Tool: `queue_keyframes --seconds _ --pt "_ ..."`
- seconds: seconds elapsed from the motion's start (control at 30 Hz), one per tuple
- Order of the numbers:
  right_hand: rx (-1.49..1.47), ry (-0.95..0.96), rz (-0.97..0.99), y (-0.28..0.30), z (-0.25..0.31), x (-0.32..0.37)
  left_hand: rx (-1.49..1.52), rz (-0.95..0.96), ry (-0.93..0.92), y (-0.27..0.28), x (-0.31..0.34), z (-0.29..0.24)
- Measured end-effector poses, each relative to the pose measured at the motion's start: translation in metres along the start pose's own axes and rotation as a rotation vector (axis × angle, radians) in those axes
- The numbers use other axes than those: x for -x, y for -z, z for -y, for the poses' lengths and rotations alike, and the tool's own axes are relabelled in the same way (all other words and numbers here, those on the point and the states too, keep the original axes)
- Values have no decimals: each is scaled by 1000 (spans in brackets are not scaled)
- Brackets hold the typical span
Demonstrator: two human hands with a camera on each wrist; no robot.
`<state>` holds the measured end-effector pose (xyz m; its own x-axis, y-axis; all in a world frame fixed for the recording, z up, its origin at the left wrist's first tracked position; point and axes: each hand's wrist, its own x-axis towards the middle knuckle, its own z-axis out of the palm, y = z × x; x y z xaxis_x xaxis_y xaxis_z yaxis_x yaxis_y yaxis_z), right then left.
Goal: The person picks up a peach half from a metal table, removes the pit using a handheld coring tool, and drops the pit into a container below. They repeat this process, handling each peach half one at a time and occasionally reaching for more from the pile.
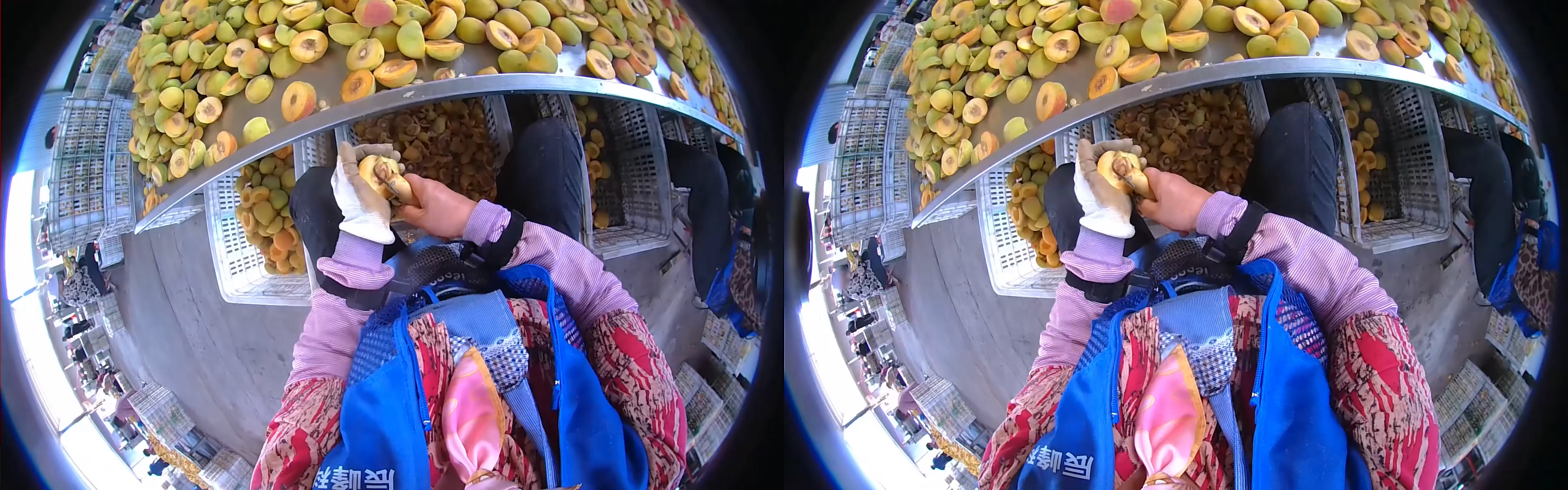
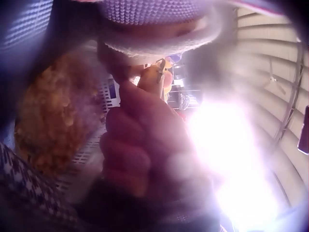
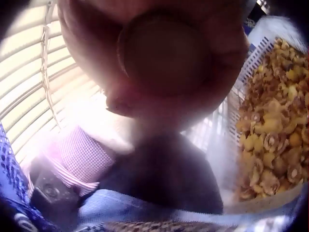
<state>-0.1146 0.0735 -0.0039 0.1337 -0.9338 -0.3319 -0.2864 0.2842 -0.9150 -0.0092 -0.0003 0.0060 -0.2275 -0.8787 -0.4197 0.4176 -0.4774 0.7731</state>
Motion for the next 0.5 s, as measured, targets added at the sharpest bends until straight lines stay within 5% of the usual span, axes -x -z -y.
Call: queue_keyframes --seconds 0.17,0.27,0.43,0.5 --pt "-420 -206 317 15 10 8 -671 204 -619 4 -1 -2" --pt "-581 -244 474 23 4 12 -150 215 119 8 -4 -8" --pt "-455 -148 99 8 11 18 -376 165 -104 8 -11 1" --pt "-505 -175 192 6 6 13 -319 215 -73 6 -5 -2"
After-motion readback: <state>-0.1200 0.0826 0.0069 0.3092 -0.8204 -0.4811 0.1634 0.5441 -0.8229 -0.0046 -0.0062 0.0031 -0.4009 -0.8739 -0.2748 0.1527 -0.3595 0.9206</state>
